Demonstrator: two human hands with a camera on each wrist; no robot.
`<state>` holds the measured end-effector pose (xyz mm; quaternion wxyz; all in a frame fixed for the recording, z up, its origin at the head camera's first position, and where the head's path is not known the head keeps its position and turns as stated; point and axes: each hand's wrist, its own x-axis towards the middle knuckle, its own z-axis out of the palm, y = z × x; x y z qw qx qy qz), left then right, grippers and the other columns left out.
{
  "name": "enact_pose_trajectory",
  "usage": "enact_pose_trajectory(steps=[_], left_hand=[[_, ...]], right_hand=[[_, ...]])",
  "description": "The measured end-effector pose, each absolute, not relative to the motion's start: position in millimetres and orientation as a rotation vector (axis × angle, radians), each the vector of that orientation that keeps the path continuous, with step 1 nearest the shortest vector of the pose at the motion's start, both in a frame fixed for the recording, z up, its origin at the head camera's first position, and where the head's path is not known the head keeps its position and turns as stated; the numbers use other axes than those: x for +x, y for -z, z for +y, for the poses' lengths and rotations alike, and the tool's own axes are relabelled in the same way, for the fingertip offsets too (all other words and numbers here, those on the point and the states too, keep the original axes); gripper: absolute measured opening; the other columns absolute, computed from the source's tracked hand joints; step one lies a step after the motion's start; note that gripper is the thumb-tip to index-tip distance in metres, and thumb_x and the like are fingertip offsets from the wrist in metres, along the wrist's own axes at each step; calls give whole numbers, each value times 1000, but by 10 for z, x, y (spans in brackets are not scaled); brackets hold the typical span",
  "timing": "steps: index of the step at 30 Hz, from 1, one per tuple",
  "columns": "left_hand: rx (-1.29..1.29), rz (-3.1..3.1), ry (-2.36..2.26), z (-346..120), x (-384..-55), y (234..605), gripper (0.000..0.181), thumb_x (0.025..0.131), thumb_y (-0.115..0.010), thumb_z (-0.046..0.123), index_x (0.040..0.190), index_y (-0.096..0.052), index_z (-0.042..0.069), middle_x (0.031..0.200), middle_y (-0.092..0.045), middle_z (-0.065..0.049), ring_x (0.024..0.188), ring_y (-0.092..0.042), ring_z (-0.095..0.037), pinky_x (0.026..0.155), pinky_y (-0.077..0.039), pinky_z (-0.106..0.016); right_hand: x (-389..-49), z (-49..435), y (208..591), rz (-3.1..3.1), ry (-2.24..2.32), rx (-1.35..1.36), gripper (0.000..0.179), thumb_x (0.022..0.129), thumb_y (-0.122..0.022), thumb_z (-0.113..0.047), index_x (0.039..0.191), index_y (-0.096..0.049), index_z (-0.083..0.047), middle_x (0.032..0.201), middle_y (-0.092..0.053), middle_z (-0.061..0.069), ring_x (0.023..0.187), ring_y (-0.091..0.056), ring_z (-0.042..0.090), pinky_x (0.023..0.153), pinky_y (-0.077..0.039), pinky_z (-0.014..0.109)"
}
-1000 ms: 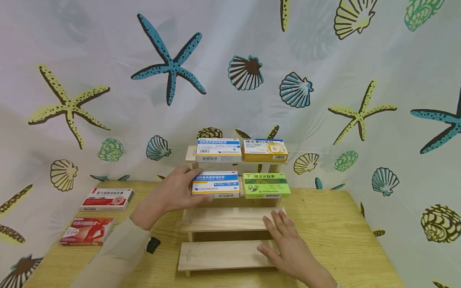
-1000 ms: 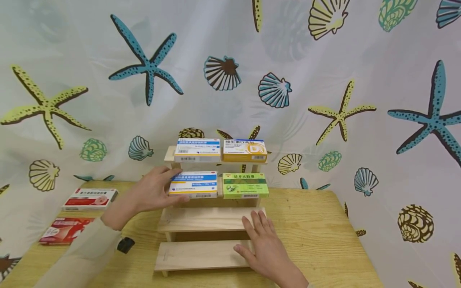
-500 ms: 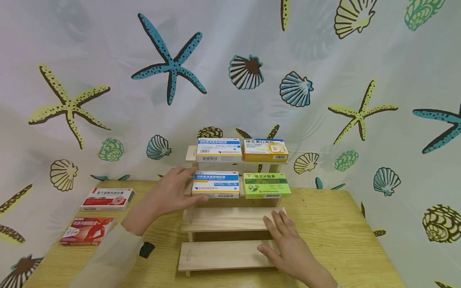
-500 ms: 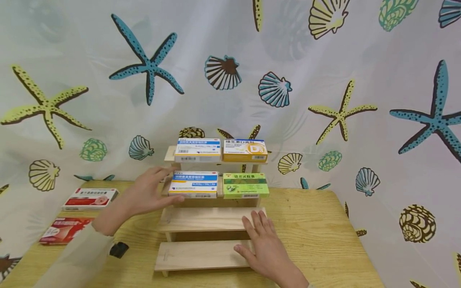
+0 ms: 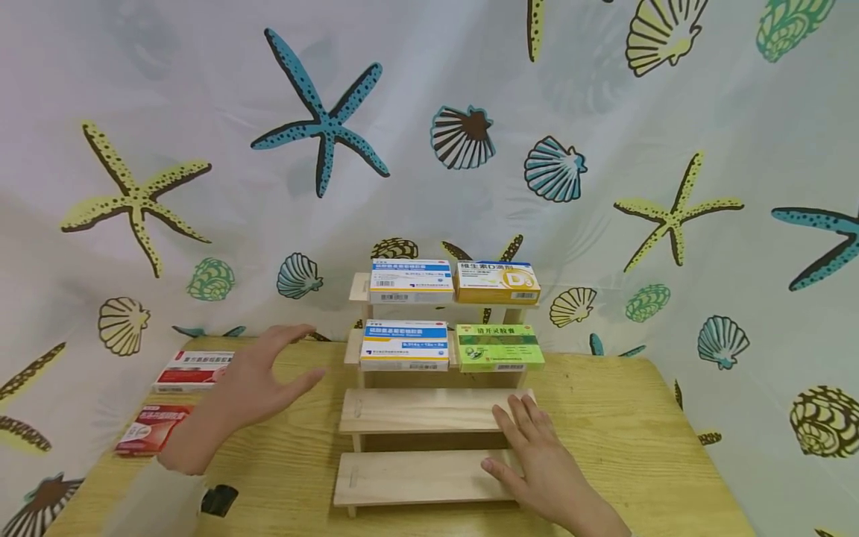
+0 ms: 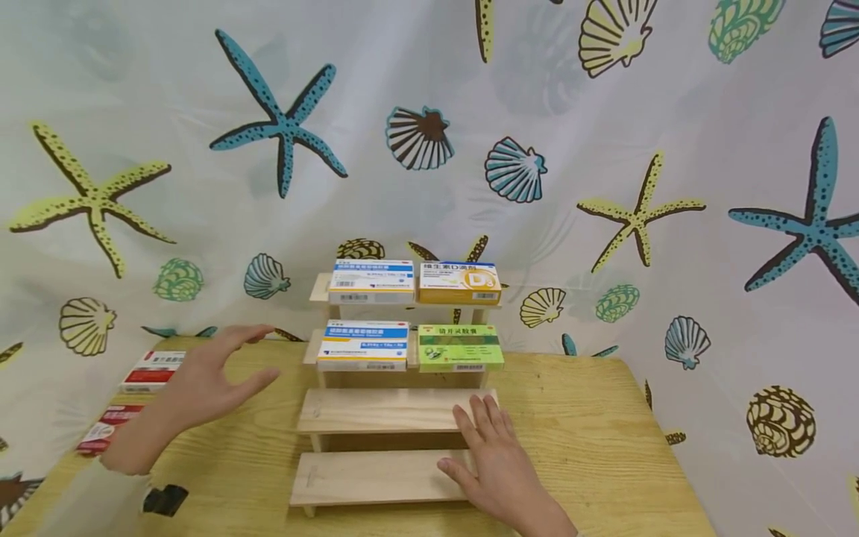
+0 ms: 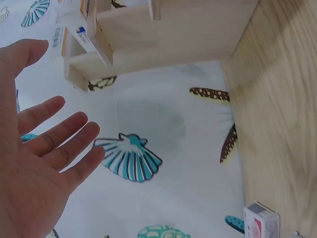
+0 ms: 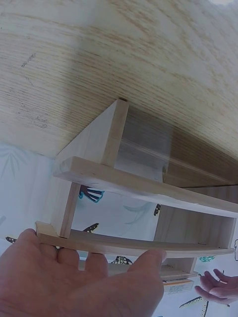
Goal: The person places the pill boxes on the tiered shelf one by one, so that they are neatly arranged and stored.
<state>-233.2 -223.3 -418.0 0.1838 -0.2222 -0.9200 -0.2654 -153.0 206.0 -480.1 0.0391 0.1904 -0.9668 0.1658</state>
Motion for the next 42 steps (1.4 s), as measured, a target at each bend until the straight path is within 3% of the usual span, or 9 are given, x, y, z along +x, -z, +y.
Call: enact_pose_trajectory(steps=[5, 14, 20, 24, 26, 28, 31, 35, 42], left_hand=[[-609, -2536, 753, -2439, -2288, 4274, 63, 92, -82, 31, 145, -59, 7, 142, -65, -21, 131, -59, -46, 101, -50, -68], [-483, -2581, 806, -2865, -2194, 4464, 63, 92, -83, 31, 146, -58, 9, 144, -61, -24, 129, -57, -48, 96, -47, -69], [-381, -2567, 847, -3151, -2095, 4599, 62, 90, -84, 28, 145, -60, 10, 141, -63, -23, 126, -57, -45, 98, -45, -51], [-319, -2582, 840, -3325, -2048, 4696, 64, 91, -84, 29, 147, -59, 11, 141, -61, -25, 126, -56, -48, 96, -46, -55], [-297, -2577, 821, -3413, -2038, 4758, 65, 90, -85, 29, 147, -59, 11, 139, -63, -25, 123, -58, -47, 93, -46, -44], [-286, -2570, 808, -3500, -2036, 4818, 64, 89, -86, 27, 144, -60, 9, 135, -64, -26, 119, -59, -45, 89, -45, -42], [-252, -2597, 810, -3629, -2036, 4918, 63, 88, -86, 27, 143, -61, 7, 132, -64, -28, 119, -58, -47, 90, -47, -50], [-137, -2729, 842, -3794, -2009, 5026, 68, 94, -80, 34, 148, -53, 1, 137, -56, -36, 124, -52, -56, 91, -44, -75], [-40, -2779, 839, -4012, -1972, 5185, 68, 98, -74, 40, 147, -53, -2, 137, -52, -40, 121, -50, -57, 89, -44, -74]], right_hand=[[-1528, 2066, 4803, -2982, -503, 574, 79, 103, -59, -58, 162, -41, -8, 171, -30, 23, 161, -20, 44, 129, -22, 59], [-1530, 2066, 4809, -2969, -494, 579, 79, 102, -61, -56, 162, -41, -8, 171, -30, 23, 161, -21, 44, 129, -22, 59], [-1524, 2063, 4798, -3002, -512, 565, 79, 103, -61, -55, 163, -39, -9, 172, -28, 22, 162, -18, 43, 130, -21, 60], [-1528, 2065, 4798, -2997, -509, 569, 79, 102, -62, -54, 163, -40, -9, 171, -29, 22, 162, -19, 43, 130, -21, 59], [-1530, 2066, 4802, -2996, -501, 572, 79, 102, -61, -55, 163, -40, -9, 171, -29, 22, 162, -19, 43, 130, -22, 59], [-1532, 2069, 4807, -2997, -501, 573, 79, 102, -61, -55, 163, -40, -9, 171, -29, 22, 162, -19, 43, 130, -22, 59], [-1535, 2072, 4808, -3000, -501, 573, 79, 103, -61, -55, 163, -39, -9, 172, -28, 22, 162, -18, 42, 130, -21, 59], [-1531, 2067, 4795, -2984, -521, 581, 79, 103, -60, -56, 162, -40, -8, 171, -29, 23, 162, -19, 43, 129, -22, 60], [-1518, 2059, 4785, -2955, -544, 590, 78, 103, -61, -56, 161, -42, -7, 170, -32, 24, 161, -22, 45, 128, -23, 62]])
